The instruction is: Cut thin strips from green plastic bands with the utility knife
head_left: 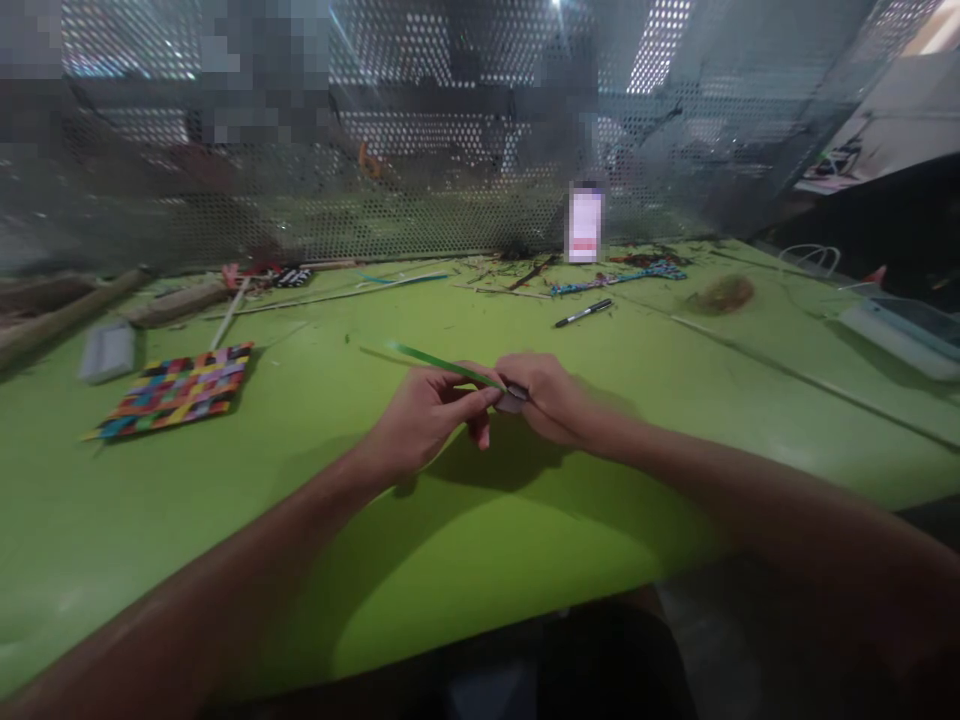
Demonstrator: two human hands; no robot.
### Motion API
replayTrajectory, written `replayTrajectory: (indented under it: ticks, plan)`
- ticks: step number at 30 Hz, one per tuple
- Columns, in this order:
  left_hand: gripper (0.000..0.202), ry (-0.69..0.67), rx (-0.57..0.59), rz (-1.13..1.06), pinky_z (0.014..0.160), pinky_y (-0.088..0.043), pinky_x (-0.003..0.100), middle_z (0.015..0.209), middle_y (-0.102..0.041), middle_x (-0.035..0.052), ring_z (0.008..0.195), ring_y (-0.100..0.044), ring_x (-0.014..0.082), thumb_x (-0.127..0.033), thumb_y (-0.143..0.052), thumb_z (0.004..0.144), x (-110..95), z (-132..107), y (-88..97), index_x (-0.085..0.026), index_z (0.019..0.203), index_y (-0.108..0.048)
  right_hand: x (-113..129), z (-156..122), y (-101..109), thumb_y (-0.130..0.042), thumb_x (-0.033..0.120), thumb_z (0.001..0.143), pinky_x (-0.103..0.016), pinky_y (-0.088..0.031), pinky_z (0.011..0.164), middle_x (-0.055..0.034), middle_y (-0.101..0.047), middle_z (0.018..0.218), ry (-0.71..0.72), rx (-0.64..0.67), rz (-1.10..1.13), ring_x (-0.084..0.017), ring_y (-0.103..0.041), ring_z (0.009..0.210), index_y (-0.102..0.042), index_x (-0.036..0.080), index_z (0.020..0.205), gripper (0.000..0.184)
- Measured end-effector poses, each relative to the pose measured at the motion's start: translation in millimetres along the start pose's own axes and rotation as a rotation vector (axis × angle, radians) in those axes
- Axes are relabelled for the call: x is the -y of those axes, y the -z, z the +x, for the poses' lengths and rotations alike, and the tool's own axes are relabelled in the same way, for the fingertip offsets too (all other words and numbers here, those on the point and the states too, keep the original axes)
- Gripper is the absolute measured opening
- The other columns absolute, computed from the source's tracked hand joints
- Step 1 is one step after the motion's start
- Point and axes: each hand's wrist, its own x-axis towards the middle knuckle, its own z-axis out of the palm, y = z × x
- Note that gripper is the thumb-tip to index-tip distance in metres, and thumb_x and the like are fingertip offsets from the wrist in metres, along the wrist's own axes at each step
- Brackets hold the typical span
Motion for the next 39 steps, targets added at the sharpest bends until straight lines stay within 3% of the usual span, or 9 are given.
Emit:
replayTrajectory:
  ticks: [9, 26, 39]
  plan:
    - [0.014, -0.03, -0.038, 0.137, 0.057, -0.053, 0.025, 0.058, -0.071, -0.0005, 0.05, -0.063, 0.012, -0.025, -0.068, 0.09, -3.9, -3.5, -0.6, -0.014, 0.094, -0.076, -3.2, -2.1, -2.4, -0.046, 0.015, 0.096, -0.021, -0.029, 0.062, 0.0007, -0.052, 0.064, 0.023, -0.032, -0.017, -0.007, -0.043, 0.061, -0.053, 0.013, 0.066, 0.031]
    - [0.026, 0.009, -0.064, 0.179, 0.056, -0.051, 0.028, 0.057, -0.069, 0.0013, 0.049, -0.061, 0.0136, -0.039, -0.07, 0.089, -7.3, -4.0, -3.7, -0.014, 0.092, -0.077, -2.3, -1.9, -0.8, -0.046, 0.017, 0.098, -0.021, -0.029, 0.063, 0.001, -0.05, 0.063, 0.022, -0.014, -0.037, -0.008, -0.041, 0.06, -0.049, 0.014, 0.065, 0.034]
    - [0.019, 0.026, -0.034, 0.114, 0.058, -0.055, 0.028, 0.06, -0.069, 0.0006, 0.053, -0.063, 0.0134, -0.032, -0.069, 0.091, -2.2, -4.7, -3.2, -0.014, 0.091, -0.076, 0.1, -1.5, -0.2, -0.046, 0.018, 0.099, -0.021, -0.029, 0.063, 0.0002, -0.051, 0.063, 0.001, -0.003, -0.037, -0.008, -0.042, 0.061, -0.051, 0.013, 0.065, 0.035]
